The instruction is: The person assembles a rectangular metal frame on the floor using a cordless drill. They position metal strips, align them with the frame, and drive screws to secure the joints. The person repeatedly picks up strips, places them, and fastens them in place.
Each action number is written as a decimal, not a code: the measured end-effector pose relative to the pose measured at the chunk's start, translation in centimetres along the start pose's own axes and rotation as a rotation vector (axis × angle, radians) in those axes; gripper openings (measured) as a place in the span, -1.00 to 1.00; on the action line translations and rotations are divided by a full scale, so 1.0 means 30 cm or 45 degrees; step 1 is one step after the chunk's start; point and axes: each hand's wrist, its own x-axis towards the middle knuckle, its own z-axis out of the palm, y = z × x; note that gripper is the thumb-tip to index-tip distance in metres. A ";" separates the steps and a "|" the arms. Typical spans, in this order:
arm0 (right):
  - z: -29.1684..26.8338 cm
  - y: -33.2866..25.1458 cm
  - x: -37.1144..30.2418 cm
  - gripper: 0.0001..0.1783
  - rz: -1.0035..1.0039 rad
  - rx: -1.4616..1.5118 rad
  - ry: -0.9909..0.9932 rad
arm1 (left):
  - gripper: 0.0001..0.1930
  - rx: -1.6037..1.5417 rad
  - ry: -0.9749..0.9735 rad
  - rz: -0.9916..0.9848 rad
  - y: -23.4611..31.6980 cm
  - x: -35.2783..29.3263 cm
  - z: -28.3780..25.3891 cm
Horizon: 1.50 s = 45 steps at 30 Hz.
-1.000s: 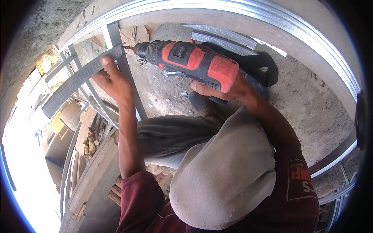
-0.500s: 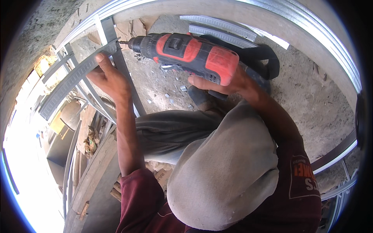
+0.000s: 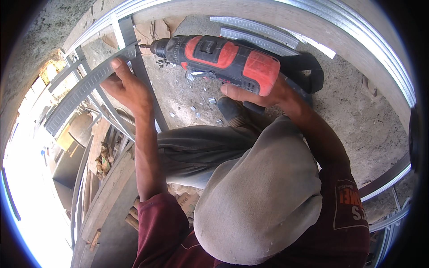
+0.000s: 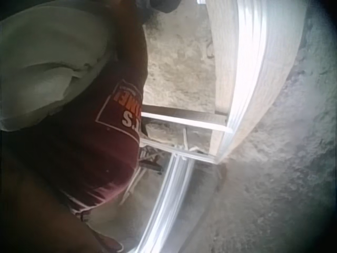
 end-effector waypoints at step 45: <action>-0.007 0.017 0.030 -0.49 -0.243 -0.225 0.036 | -0.59 -0.092 -0.002 -0.017 -0.024 0.015 -0.011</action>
